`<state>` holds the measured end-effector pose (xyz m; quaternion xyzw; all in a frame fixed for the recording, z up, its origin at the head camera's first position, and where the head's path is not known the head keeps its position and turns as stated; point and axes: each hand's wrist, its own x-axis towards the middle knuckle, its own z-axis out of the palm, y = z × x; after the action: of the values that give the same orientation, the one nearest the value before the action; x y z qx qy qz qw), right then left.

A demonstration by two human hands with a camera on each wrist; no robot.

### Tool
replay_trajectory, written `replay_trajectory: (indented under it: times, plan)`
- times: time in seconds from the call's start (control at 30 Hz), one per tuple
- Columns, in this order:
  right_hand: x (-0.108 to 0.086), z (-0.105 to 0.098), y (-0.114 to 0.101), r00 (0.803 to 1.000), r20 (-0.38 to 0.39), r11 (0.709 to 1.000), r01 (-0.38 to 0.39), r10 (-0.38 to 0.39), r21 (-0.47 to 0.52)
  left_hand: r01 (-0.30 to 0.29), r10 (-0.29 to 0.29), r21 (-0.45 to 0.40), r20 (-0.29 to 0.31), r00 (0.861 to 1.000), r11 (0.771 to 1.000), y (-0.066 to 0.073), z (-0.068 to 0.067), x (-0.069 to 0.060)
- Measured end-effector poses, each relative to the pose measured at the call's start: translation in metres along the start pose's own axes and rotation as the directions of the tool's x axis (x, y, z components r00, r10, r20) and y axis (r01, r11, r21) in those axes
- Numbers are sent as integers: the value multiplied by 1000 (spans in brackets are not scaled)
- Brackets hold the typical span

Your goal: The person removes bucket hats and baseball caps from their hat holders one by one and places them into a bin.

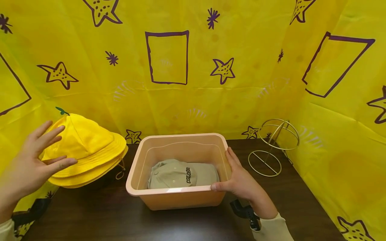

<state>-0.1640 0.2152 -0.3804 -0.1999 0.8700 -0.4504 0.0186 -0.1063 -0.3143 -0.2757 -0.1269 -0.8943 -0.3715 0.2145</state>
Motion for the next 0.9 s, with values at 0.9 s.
replay_trajectory:
  times: [0.9]
  plan:
    - [0, 0, 2, 1000, -3, 1000, 2, -2, 5, 116, -276, 399, 371, 887, 909, -41, -61, 96]
